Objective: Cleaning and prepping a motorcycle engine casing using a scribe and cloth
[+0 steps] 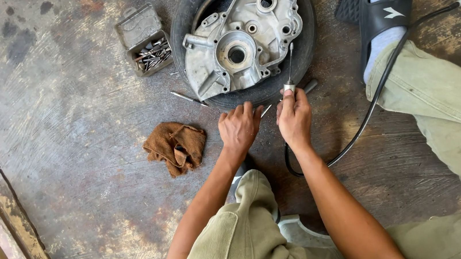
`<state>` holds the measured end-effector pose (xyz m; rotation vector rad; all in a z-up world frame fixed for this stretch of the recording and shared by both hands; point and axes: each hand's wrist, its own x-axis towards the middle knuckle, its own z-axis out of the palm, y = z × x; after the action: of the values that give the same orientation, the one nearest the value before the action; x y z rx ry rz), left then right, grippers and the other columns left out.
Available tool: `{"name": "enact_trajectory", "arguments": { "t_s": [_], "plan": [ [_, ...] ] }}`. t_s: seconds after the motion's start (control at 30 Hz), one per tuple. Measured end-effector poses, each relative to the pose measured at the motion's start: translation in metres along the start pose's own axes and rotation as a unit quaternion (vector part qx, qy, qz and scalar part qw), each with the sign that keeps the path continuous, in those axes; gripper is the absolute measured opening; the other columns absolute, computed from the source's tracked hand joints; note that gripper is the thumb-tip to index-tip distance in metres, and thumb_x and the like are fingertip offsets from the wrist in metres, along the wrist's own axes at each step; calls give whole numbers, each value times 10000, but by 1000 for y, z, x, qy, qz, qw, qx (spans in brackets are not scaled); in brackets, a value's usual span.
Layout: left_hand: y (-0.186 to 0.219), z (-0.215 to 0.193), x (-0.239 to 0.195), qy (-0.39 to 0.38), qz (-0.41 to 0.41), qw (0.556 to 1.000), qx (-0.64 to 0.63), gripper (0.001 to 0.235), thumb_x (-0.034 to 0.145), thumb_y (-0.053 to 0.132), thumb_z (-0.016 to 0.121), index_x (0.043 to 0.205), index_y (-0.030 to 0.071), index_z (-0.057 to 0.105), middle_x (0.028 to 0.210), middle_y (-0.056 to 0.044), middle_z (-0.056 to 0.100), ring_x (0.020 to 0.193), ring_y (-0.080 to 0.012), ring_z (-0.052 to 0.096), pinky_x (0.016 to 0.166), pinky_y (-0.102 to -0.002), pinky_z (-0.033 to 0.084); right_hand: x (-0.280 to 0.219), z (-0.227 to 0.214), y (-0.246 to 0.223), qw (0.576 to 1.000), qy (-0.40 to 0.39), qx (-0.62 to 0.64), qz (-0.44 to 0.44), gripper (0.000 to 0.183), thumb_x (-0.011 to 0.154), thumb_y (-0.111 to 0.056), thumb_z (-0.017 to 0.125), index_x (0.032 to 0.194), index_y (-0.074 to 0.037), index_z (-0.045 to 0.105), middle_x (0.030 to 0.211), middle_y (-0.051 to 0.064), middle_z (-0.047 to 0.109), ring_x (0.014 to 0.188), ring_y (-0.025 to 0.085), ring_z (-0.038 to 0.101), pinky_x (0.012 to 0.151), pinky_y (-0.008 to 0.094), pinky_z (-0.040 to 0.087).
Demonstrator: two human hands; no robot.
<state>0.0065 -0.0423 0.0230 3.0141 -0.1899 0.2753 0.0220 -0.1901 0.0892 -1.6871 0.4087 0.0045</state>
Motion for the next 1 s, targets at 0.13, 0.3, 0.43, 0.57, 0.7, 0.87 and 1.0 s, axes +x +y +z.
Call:
{"name": "enact_trajectory", "arguments": {
  "t_s": [0.13,0.3,0.43,0.57,0.7,0.87,1.0],
  "plan": [
    [9,-41,25,-37,-14,999,27,690,937,516,600,1467,86,500,734,-78,720,684,-275,750,689,-430,529,-5,1,-5,1000,2,-3,1,297,1083,-177,401,1064,34,609,576,57,568,409,146,558,400,272,426],
    [9,-36,46,-299,-56,952,-38,966,957,633,516,1643,127,61,793,-133,752,739,-362,769,667,-466,578,-3,2,0,1000,5,-12,-9,301,1082,-182,401,1067,36,608,580,76,573,415,160,572,397,285,429],
    [14,-35,48,-301,-76,948,-63,886,1016,579,464,1649,99,70,733,-128,737,611,-259,738,539,-338,531,-3,3,-2,1000,-7,-25,-10,306,1089,-165,389,1080,46,610,596,58,587,425,140,570,399,264,432],
    [-3,-18,25,-202,-17,976,-81,638,924,524,570,1460,243,370,765,-56,707,666,-301,739,606,-422,590,-8,3,-3,999,-15,-30,-7,302,1094,-168,386,1100,38,606,601,49,588,432,135,574,406,262,438],
    [-15,-23,15,3,-21,991,-130,308,877,521,649,720,257,639,643,47,575,579,-215,661,576,-353,546,-11,6,-5,999,-25,-32,-5,295,1094,-186,391,1093,18,603,594,53,584,438,149,589,414,278,445],
    [-47,-6,16,79,-107,982,-132,175,950,434,637,890,281,698,652,95,634,586,-140,659,597,-271,523,-33,20,7,994,-101,-28,20,319,1101,-190,384,1153,54,583,640,50,568,472,153,557,456,270,455],
    [-88,-5,35,88,-137,979,-119,207,1010,368,571,1060,214,700,826,25,638,817,-168,600,735,-313,451,-45,30,4,991,-114,-37,51,317,1065,-227,422,1103,24,613,561,68,580,422,181,599,436,311,459]
  ]
}}
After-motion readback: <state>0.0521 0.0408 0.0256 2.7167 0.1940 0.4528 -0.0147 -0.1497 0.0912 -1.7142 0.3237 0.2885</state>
